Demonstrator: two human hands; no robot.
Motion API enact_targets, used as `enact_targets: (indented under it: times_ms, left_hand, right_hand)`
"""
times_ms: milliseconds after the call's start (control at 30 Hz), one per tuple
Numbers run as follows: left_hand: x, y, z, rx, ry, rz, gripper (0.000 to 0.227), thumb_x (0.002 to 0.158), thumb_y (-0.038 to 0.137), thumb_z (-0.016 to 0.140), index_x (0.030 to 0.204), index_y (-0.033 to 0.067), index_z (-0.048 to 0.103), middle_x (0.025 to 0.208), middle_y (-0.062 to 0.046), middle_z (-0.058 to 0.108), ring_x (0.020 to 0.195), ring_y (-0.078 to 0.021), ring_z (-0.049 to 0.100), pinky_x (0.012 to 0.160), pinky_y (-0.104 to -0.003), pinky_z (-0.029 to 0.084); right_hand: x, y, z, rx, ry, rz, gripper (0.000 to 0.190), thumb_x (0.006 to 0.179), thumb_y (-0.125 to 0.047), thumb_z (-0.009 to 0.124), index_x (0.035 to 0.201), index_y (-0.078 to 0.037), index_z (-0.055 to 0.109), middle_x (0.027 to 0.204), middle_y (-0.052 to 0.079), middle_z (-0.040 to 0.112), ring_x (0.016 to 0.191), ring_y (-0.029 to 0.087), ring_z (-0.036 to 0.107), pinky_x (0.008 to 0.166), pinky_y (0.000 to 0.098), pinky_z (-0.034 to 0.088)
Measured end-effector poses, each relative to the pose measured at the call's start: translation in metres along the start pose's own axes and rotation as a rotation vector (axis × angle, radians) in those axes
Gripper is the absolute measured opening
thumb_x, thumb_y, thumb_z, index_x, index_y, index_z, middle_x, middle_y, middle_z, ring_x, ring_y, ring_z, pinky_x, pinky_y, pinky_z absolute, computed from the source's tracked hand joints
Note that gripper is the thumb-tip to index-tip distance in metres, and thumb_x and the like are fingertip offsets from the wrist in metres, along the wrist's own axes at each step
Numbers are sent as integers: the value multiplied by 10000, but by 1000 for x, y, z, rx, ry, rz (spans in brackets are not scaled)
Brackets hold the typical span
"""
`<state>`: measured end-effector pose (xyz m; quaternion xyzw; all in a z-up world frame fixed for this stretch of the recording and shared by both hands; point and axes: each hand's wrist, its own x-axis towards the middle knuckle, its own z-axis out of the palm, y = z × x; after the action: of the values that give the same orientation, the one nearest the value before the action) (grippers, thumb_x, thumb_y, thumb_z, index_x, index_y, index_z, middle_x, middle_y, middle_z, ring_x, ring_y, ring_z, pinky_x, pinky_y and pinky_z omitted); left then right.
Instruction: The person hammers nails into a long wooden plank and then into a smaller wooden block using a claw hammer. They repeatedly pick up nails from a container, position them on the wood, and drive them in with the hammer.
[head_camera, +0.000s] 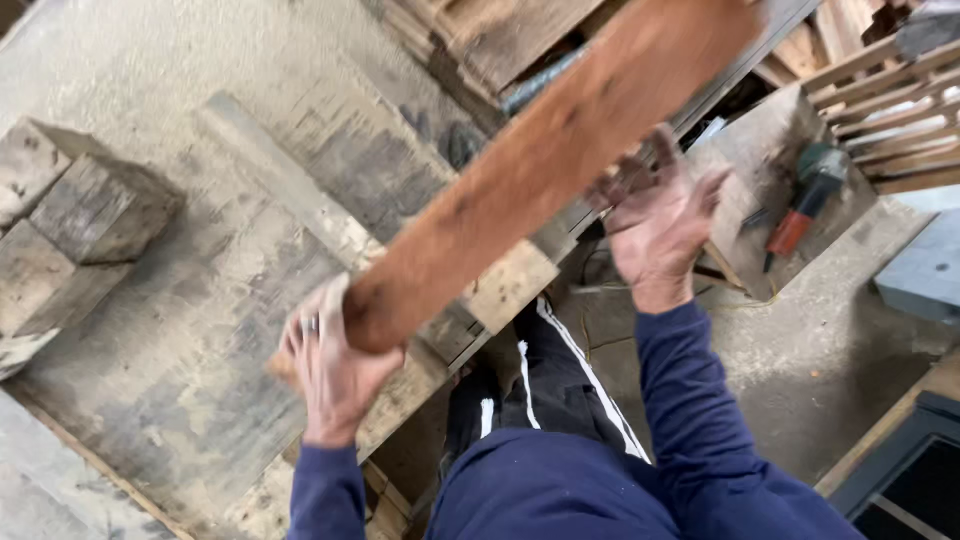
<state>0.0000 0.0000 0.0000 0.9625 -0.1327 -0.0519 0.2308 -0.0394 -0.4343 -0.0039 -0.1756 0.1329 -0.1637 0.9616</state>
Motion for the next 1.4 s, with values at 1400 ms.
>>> enact_targets:
  times_ms: [1400]
  left_hand:
    - [-35,102,93,10,10,12,860,605,370,903,1371,115,607,1452,-137,537,1318,-329,473,1090,-620,309]
  right_hand:
    - [-21,45,-91,-1599,-393,140,386,1044,-243,668,1326,20,673,1181,37,728,1079,79,638,963,229,497]
